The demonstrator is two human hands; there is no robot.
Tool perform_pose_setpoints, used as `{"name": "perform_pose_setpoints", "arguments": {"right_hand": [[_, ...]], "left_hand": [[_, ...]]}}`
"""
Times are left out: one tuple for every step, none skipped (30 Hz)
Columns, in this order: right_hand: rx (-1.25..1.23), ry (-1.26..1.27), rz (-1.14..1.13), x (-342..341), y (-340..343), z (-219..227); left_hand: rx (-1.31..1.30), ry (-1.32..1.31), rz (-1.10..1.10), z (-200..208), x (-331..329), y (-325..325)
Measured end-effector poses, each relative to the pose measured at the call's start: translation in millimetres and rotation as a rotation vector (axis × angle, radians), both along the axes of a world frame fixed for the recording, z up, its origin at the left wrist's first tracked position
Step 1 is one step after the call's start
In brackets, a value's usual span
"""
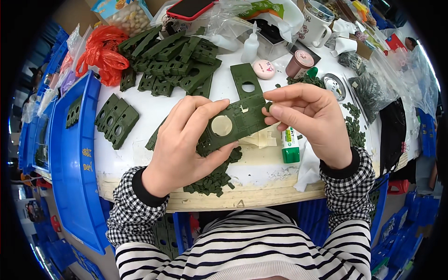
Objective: Assembling small plastic components for toy tank models at a production workbench.
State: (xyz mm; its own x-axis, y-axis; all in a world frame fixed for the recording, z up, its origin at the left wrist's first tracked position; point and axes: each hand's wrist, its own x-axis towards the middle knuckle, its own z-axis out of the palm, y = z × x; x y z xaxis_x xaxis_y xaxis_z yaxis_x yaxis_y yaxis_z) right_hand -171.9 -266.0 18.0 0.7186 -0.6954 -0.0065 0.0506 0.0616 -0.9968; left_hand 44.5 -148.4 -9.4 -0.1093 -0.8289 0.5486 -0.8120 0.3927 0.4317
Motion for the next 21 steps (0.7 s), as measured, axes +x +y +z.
{"name": "perform_pose_setpoints", "arguments": {"right_hand": [[-0.011,-0.003,0.001,0,0,-1],[-0.047,-0.027,0.0,0,0,-4],[-0.081,-0.051,-0.002,1,1,-9],[-0.115,-0.075,-0.004,1,2,-11],[-0.137,-0.058,-0.012,1,4,-11],[-0.162,-0.043,-0.016,2,5,-10],[-0.186,-0.027,-0.021,3,6,-9],[-0.266,-0.023,-0.025,3,5,-9],[-0.34,-0.015,-0.029,2,4,-11],[-0.415,-0.007,-0.032,1,2,-12],[-0.469,-0.018,-0.041,1,0,-14],[-0.525,-0.028,-0.052,1,-3,-14],[-0.582,-0.039,-0.062,1,-5,-14],[-0.55,-0.03,-0.068,1,-3,-14],[-0.519,-0.024,-0.071,1,0,-13],[-0.489,-0.018,-0.074,2,2,-13],[-0.514,0.0,-0.063,2,2,-12],[-0.539,0.022,-0.054,2,2,-11],[-0.564,0.043,-0.045,2,3,-11],[-0.504,0.036,-0.064,3,4,-12],[-0.444,0.027,-0.082,5,7,-12]], "left_hand": [[0.004,0.003,0.001,0,0,0],[0.009,0.006,0.002,0,0,0],[0.007,0.0,-0.001,1,0,0],[0.006,-0.007,-0.004,2,0,-1],[0.004,-0.013,-0.007,2,0,-1],[0.001,0.001,-0.005,2,0,-1],[-0.001,0.016,-0.004,1,-1,0],[-0.004,0.031,-0.003,1,-1,0],[-0.009,0.017,-0.008,1,-1,0],[-0.014,0.003,-0.012,1,0,0],[-0.018,-0.01,-0.017,1,1,1],[-0.016,-0.011,-0.02,1,0,0],[-0.014,-0.011,-0.024,1,-1,0],[-0.013,-0.011,-0.027,1,-1,0],[-0.015,-0.016,-0.024,0,-1,0],[-0.017,-0.021,-0.021,-2,-1,0],[-0.019,-0.025,-0.018,-3,0,0],[-0.021,-0.031,-0.017,-4,-1,0],[-0.024,-0.036,-0.015,-4,-1,0],[-0.026,-0.042,-0.014,-4,-1,0],[-0.033,-0.057,-0.003,-4,-2,1]]}}
